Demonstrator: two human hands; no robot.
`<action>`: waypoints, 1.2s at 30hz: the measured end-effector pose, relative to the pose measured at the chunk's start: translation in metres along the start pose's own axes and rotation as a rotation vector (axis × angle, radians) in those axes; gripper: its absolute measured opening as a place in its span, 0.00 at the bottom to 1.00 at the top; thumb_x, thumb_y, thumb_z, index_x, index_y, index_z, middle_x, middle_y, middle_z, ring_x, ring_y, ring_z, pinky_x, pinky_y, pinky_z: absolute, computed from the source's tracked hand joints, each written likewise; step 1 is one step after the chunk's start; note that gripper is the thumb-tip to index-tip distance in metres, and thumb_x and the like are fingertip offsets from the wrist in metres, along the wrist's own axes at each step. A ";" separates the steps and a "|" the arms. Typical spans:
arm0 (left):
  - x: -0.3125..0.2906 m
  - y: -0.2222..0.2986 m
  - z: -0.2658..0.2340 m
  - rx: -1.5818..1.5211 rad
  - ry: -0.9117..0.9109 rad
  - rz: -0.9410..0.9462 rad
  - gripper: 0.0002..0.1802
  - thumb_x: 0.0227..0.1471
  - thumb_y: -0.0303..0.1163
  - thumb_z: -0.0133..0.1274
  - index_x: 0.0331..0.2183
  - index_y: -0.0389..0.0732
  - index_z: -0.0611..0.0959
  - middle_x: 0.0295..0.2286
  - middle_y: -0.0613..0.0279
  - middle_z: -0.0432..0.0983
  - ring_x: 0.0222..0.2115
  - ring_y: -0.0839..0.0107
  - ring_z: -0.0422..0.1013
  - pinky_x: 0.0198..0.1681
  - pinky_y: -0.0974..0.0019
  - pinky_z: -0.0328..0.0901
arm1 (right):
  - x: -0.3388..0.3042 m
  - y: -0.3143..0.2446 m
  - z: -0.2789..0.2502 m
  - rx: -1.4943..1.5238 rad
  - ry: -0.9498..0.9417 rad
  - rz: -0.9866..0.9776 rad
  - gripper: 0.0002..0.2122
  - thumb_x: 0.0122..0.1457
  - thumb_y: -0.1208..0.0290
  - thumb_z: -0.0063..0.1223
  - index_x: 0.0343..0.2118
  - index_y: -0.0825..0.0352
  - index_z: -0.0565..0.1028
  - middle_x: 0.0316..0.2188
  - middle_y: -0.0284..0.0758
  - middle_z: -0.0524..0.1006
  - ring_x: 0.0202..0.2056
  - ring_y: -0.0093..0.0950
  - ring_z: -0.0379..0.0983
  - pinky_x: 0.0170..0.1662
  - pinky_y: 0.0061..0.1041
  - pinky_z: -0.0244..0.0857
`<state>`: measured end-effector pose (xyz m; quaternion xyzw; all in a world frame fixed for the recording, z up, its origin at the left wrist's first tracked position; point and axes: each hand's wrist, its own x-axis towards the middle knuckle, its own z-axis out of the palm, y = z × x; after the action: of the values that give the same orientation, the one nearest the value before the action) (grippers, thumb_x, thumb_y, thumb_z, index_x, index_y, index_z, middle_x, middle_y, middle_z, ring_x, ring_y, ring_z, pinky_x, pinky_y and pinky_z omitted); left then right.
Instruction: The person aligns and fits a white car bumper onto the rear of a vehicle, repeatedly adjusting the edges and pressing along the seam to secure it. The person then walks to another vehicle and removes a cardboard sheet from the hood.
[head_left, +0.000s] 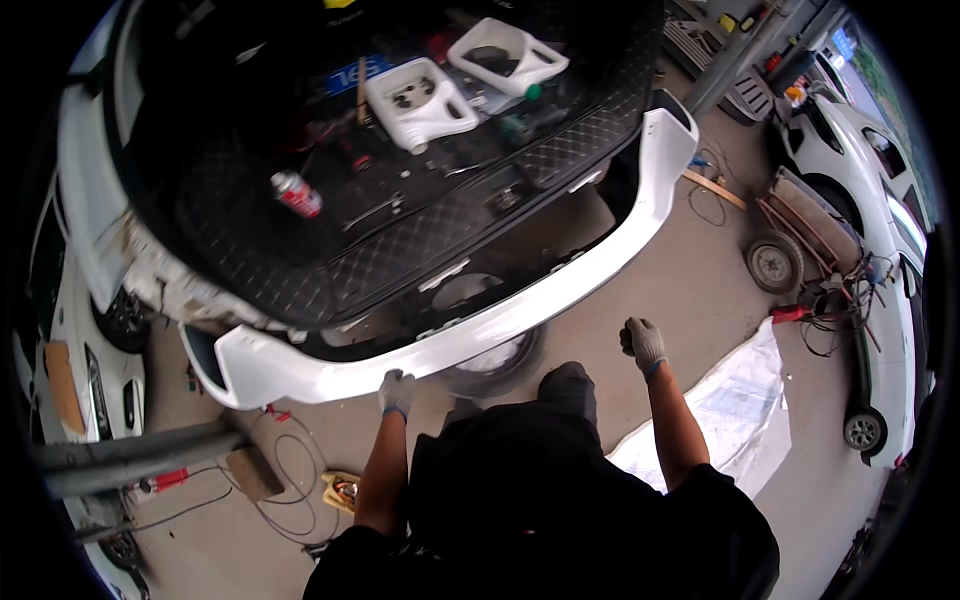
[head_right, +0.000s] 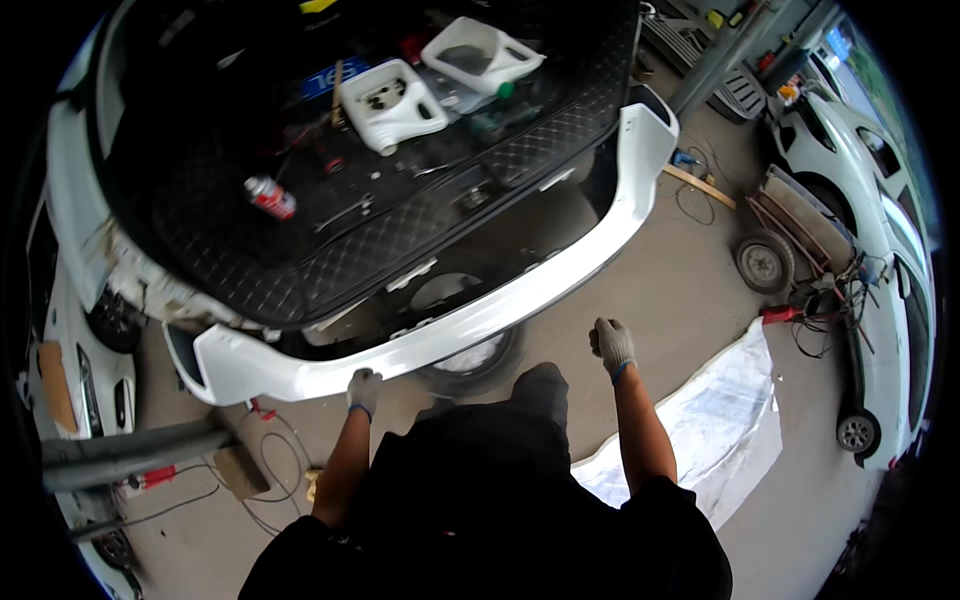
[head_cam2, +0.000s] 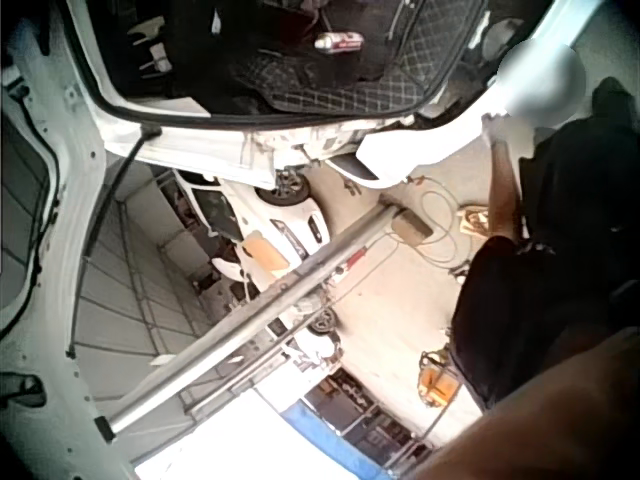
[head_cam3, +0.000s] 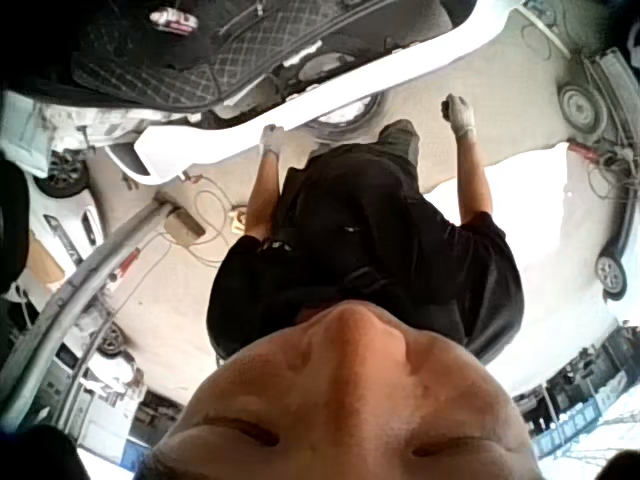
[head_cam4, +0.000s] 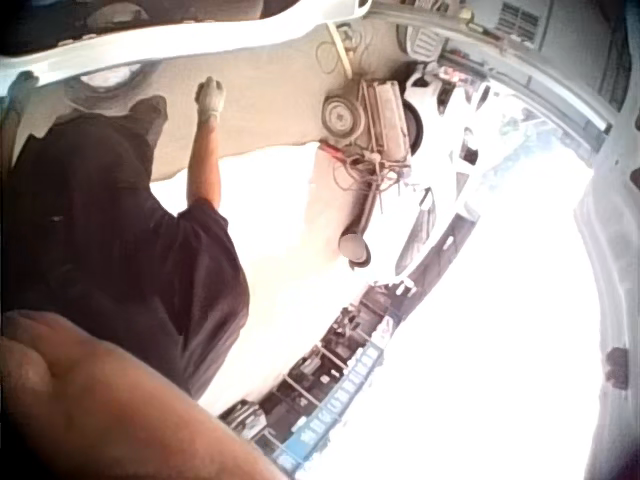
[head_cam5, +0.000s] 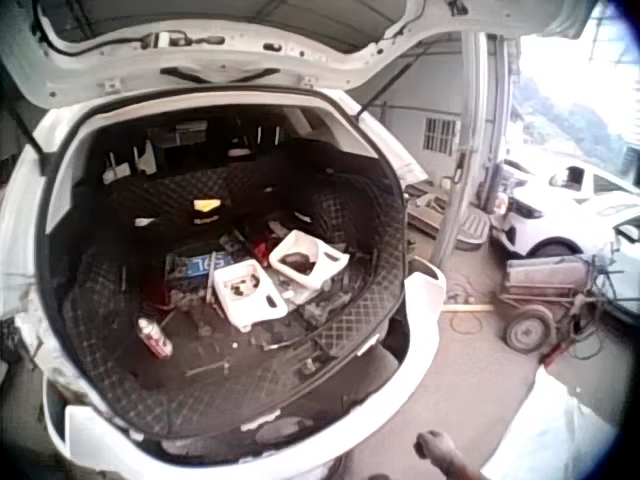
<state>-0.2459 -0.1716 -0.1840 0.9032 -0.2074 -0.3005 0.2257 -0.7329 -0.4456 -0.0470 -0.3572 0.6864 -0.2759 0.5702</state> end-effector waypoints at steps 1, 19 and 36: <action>0.004 -0.014 0.027 -0.012 -0.034 -0.003 0.22 0.48 0.41 0.57 0.44 0.39 0.80 0.36 0.47 0.80 0.40 0.48 0.75 0.47 0.56 0.68 | 0.028 -0.014 -0.014 -0.004 0.009 -0.017 0.08 0.60 0.65 0.49 0.29 0.63 0.70 0.19 0.29 0.71 0.17 0.20 0.65 0.19 0.21 0.60; -0.099 0.263 0.159 -0.655 0.008 -0.565 0.15 0.51 0.36 0.55 0.41 0.43 0.78 0.27 0.67 0.71 0.25 0.74 0.68 0.24 0.65 0.62 | 0.452 -0.370 -0.029 -0.669 0.017 -0.661 0.21 0.59 0.52 0.52 0.28 0.70 0.80 0.19 0.34 0.77 0.24 0.25 0.75 0.30 0.28 0.67; -0.113 0.219 0.052 -0.780 0.327 -0.746 0.10 0.53 0.38 0.52 0.37 0.46 0.77 0.26 0.68 0.70 0.21 0.75 0.67 0.20 0.67 0.60 | 0.495 -0.264 0.018 -0.893 0.415 -0.550 0.28 0.54 0.44 0.51 0.35 0.73 0.76 0.35 0.51 0.80 0.38 0.47 0.78 0.43 0.44 0.70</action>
<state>-0.4144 -0.3063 -0.0534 0.7999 0.2899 -0.2703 0.4506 -0.7160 -1.0004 -0.1330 -0.6678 0.7160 -0.1615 0.1240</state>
